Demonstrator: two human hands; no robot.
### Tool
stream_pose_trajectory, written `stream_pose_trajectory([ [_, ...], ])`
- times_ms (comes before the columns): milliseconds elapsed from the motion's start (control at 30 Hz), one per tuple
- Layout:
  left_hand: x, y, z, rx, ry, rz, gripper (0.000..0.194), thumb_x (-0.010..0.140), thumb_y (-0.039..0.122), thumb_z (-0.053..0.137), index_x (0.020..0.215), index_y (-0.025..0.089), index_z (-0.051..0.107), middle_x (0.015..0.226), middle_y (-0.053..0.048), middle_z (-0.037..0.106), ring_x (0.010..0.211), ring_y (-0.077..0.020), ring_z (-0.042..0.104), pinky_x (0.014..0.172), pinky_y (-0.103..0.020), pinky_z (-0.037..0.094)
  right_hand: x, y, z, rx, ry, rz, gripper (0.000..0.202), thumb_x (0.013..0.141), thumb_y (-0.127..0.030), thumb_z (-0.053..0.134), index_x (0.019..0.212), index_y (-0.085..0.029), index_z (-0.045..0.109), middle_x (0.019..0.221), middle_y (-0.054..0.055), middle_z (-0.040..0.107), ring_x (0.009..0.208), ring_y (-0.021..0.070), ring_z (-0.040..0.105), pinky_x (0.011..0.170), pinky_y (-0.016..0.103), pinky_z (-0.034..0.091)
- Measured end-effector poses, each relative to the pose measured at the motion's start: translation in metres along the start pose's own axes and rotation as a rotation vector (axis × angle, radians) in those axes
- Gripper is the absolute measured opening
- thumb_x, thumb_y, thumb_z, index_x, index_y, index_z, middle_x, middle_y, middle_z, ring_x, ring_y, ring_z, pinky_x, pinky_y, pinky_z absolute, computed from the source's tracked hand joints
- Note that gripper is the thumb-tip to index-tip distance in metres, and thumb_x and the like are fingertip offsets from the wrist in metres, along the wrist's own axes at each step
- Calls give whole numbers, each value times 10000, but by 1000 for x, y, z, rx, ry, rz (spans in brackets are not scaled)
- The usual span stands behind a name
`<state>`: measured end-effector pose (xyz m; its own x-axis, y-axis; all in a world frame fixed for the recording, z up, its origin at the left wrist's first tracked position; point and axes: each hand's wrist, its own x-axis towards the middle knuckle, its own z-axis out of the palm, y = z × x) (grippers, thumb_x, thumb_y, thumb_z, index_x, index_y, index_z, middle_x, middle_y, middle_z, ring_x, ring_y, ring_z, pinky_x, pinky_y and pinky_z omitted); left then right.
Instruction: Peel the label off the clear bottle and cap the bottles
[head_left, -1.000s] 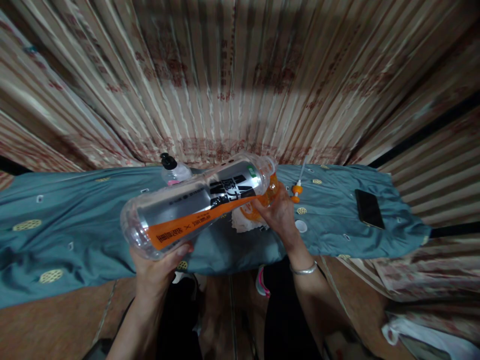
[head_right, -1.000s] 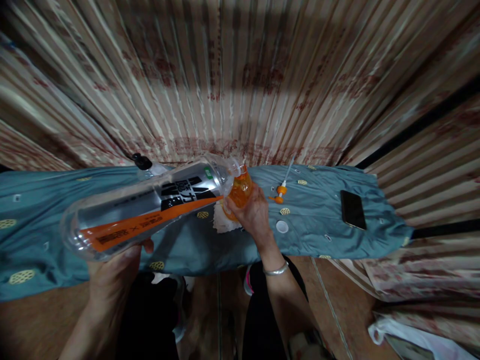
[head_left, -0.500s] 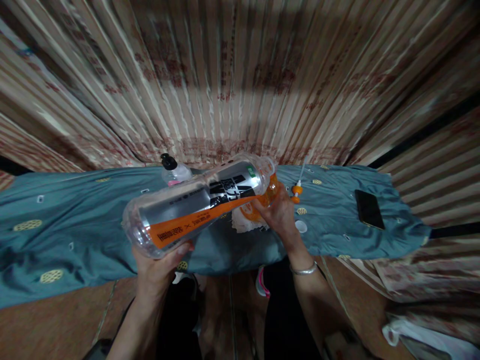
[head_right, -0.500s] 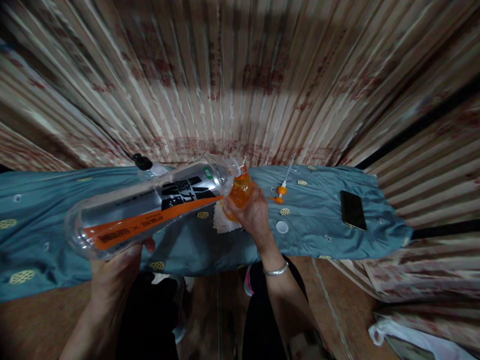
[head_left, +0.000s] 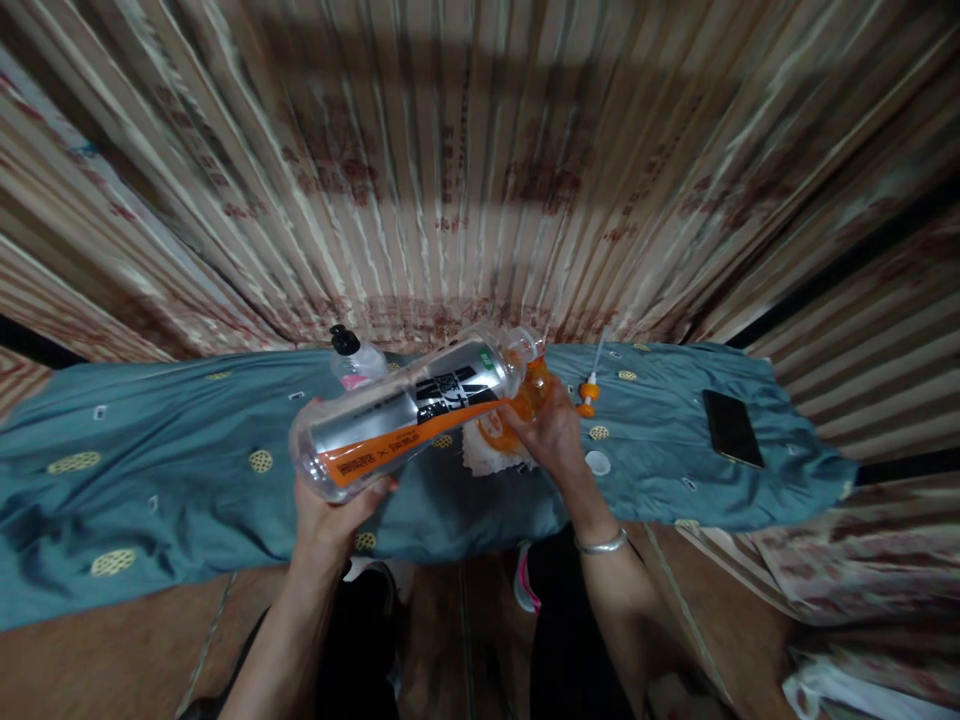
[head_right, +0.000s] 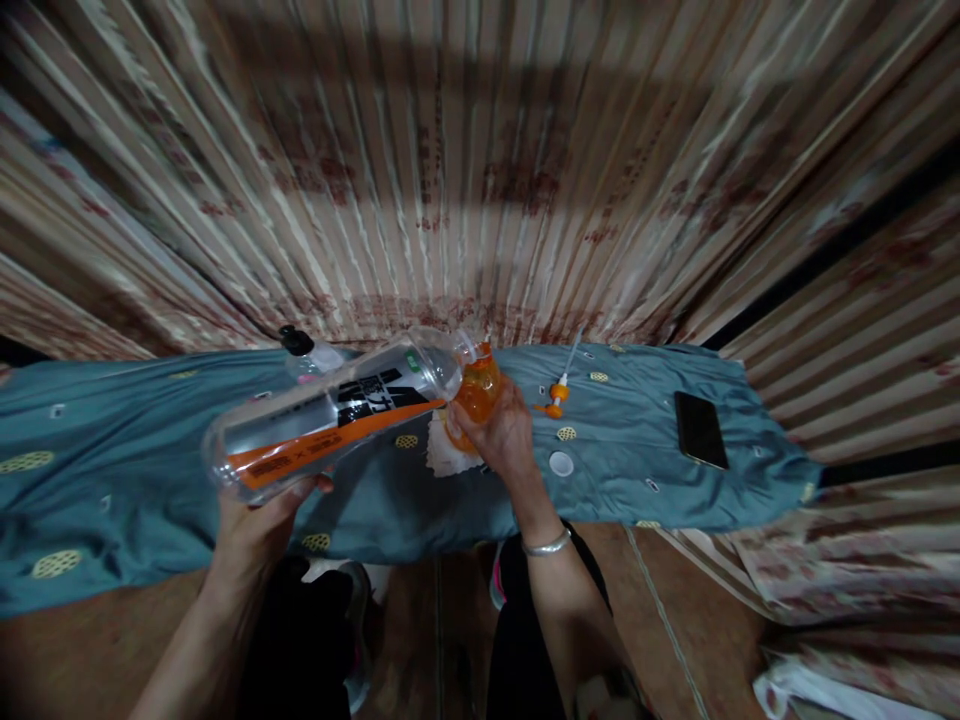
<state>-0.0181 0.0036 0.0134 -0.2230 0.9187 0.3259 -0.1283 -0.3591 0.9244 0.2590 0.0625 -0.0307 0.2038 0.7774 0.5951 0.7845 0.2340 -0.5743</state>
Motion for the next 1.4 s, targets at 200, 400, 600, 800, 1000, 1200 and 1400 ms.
stream_pose_trajectory([
  [200,-4,-10,-5,-111,43,-190,1063,464,248,1005,1418,316,541,1357,-93,652,870,-193,716,593,-261,635,0,-2,0,-19,-8,11,714,850,-763,625,1238,-164,593,1057,146,720,965,315,708,873,520,604],
  [400,-6,-15,2,-281,1,-334,839,511,278,985,1277,269,643,1146,-59,751,885,-242,748,620,-314,651,1,-1,-2,-2,-31,18,718,852,-743,638,1229,-133,594,1081,197,743,990,354,725,882,550,606],
  [600,-13,-20,21,-343,10,-444,605,571,385,956,1100,201,728,1078,-87,799,990,-304,768,788,-406,656,0,4,-5,26,-10,54,683,814,-762,663,1154,-173,593,985,145,752,907,337,734,839,543,612],
  [800,-24,-23,38,-383,-21,-465,650,564,363,959,1154,186,750,1097,-97,815,1149,-361,739,962,-457,606,1,13,-10,66,-11,127,678,770,-775,678,1107,-190,609,944,133,748,859,334,733,788,494,600],
  [1000,-29,-31,47,-468,-24,-515,599,578,306,934,1131,170,750,1139,-97,812,1180,-334,726,1026,-418,578,6,14,-12,85,-6,164,658,751,-760,682,1080,-195,614,917,133,758,863,354,740,773,492,590],
  [1200,-33,-46,44,-541,1,-698,457,721,335,836,1124,156,716,979,-95,805,830,-239,759,684,-322,628,6,5,-12,98,-29,136,599,809,-719,659,1097,-197,601,950,132,764,901,339,741,803,468,586],
  [1400,-34,-42,33,-591,76,-747,443,753,294,815,1166,213,678,984,-53,807,830,-218,781,741,-330,657,4,5,-8,77,-54,103,563,793,-666,707,1086,-200,590,970,138,768,895,331,730,815,467,574],
])
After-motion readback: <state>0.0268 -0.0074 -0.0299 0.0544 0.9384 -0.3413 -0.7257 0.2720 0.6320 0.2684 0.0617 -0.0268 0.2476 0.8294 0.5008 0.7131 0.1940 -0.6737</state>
